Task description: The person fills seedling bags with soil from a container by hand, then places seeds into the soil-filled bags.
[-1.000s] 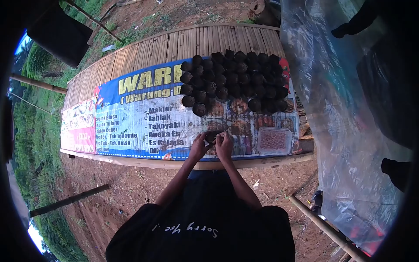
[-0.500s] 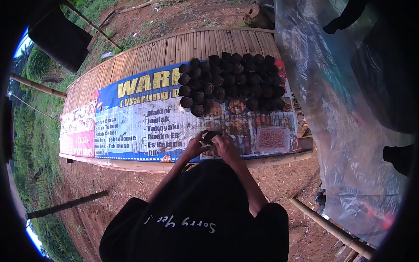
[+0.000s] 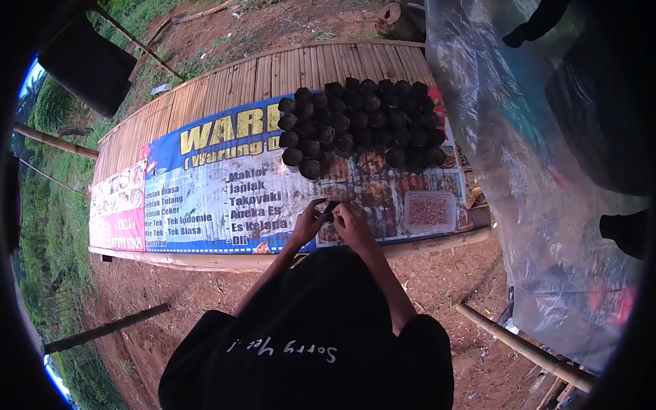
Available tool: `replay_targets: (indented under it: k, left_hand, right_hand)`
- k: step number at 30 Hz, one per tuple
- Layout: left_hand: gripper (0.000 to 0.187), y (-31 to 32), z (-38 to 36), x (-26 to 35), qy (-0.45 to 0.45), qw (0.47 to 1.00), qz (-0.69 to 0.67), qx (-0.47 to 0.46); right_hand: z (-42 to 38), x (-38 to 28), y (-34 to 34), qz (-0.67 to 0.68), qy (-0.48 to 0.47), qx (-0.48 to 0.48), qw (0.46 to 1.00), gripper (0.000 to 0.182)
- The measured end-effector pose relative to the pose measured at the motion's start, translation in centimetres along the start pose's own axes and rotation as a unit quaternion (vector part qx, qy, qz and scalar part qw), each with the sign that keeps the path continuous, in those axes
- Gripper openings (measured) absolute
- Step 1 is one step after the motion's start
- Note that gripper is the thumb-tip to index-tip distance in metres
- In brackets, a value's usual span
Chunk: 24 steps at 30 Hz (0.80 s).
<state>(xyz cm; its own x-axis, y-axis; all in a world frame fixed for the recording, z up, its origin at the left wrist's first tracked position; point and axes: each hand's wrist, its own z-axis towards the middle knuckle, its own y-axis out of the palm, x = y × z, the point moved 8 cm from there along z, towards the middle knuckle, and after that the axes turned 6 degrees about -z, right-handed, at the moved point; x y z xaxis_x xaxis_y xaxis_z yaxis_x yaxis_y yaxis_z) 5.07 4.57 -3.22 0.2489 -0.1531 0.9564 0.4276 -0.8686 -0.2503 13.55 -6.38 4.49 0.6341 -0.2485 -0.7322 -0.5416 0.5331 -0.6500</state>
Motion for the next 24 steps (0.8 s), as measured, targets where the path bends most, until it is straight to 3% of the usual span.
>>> replay_targets:
  k: [1,3,7,9,14,17,19,24]
  left_hand:
    - [0.050,-0.1,0.0,0.2,0.009,1.000,0.006,0.010]
    - [0.049,-0.1,-0.3,0.8,-0.005,1.000,0.005,0.014]
    - [0.050,-0.1,-0.3,1.0,-0.022,0.999,0.023,0.030]
    - [0.052,0.1,-0.3,0.7,-0.026,0.999,0.017,0.028]
    - [0.060,-0.2,-0.7,1.1,-0.044,0.999,-0.002,0.005]
    - [0.065,0.1,-1.1,2.0,-0.001,0.999,0.039,-0.032]
    - [0.074,0.5,-1.2,2.8,0.103,0.992,0.071,-0.025]
    - [0.073,1.8,0.5,0.7,0.076,0.994,0.080,0.011]
  right_hand:
    - [0.0,0.1,0.2,-0.001,-0.001,-0.002,1.000,0.011]
    - [-0.2,2.0,0.4,0.074,0.099,0.028,0.992,0.011]
    - [-0.8,3.1,0.3,0.051,0.126,0.021,0.991,0.013]
    - [-0.6,1.2,0.3,0.001,0.017,0.029,0.999,0.013]
    - [-0.5,1.3,-0.1,0.013,0.033,0.047,0.998,0.009]
    - [-0.8,1.5,-0.7,0.041,0.051,0.053,0.996,0.009]
    - [-0.9,1.5,-0.9,0.071,0.068,0.050,0.994,0.010]
    - [-0.5,0.3,-0.4,-0.011,-0.004,0.022,1.000,0.011]
